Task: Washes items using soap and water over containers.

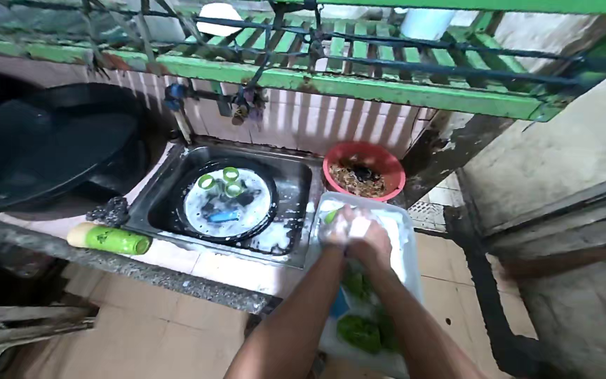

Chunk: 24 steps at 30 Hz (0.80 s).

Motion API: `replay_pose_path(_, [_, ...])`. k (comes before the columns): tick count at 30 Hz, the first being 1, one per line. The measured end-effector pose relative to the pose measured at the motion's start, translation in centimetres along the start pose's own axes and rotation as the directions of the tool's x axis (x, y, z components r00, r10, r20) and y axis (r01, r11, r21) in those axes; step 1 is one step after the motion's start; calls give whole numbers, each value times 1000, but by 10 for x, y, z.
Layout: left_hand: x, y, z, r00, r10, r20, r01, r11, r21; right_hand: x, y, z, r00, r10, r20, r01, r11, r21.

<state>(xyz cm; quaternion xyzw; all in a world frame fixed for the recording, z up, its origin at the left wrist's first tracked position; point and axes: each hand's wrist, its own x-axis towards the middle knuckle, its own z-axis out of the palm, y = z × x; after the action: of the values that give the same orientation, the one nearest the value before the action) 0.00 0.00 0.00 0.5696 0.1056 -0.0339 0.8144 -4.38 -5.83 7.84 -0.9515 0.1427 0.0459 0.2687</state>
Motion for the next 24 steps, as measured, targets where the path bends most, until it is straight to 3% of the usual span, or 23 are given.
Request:
replay_pose_path(2, [-9,13,16,977,-100,-187,68,983,-169,22,17,4,997,-19,-71,34,974,223])
replay_pose_path(3, [-4,8,18,975,-74,-209,24,972,-236,16,15,7,992,-38,-121,64,974,217])
replay_pose_path(5, [8,-8,14,984,33,-178,-96,928,-360,-13,0,9,977,-87,-194,116,983,144])
replay_pose_path(7, [-14,15,9,990,-53,-134,12,957,-290,-27,-7,8,989,26,-145,27,935,354])
replay_pose_path(8, [-32,30,7,992,-83,-95,65,981,-181,-21,-3,8,987,123,-99,-48,832,552])
replay_pose_path(9, [-43,39,3,998,-58,-37,55,995,-82,-9,1,8,974,222,-50,-110,648,754])
replay_pose_path(10, [-47,43,-4,999,3,43,-4,1000,31,1,4,3,966,260,11,-144,500,854])
replay_pose_path(11, [-46,47,-13,992,61,107,-78,983,166,7,8,-2,972,234,39,-141,437,888])
replay_pose_path(12, [-41,54,-25,980,96,173,-146,941,305,11,8,-7,984,179,15,-96,453,886])
replay_pose_path(13, [-33,62,-39,963,98,251,-201,883,425,12,5,-13,992,117,-37,-34,548,836])
replay_pose_path(15, [-8,79,-69,907,46,418,-292,784,548,6,-6,-28,986,-131,-103,165,853,495])
replay_pose_path(16, [5,91,-83,861,4,508,-349,732,585,3,-12,-32,947,-314,-71,321,902,289])
replay_pose_path(18, [23,119,-109,712,-102,695,-501,619,605,0,-21,-27,795,-604,45,600,795,87])
replay_pose_path(20, [36,142,-129,570,-224,791,-599,545,586,4,-28,-11,633,-767,104,762,641,93])
replay_pose_path(21, [41,147,-136,524,-277,805,-607,542,581,9,-33,0,592,-798,112,786,603,134])
replay_pose_path(23, [46,145,-148,494,-326,806,-620,518,589,21,-41,30,569,-819,78,794,571,210])
replay_pose_path(24, [48,143,-155,531,-322,784,-651,438,620,27,-46,48,600,-798,63,764,594,251])
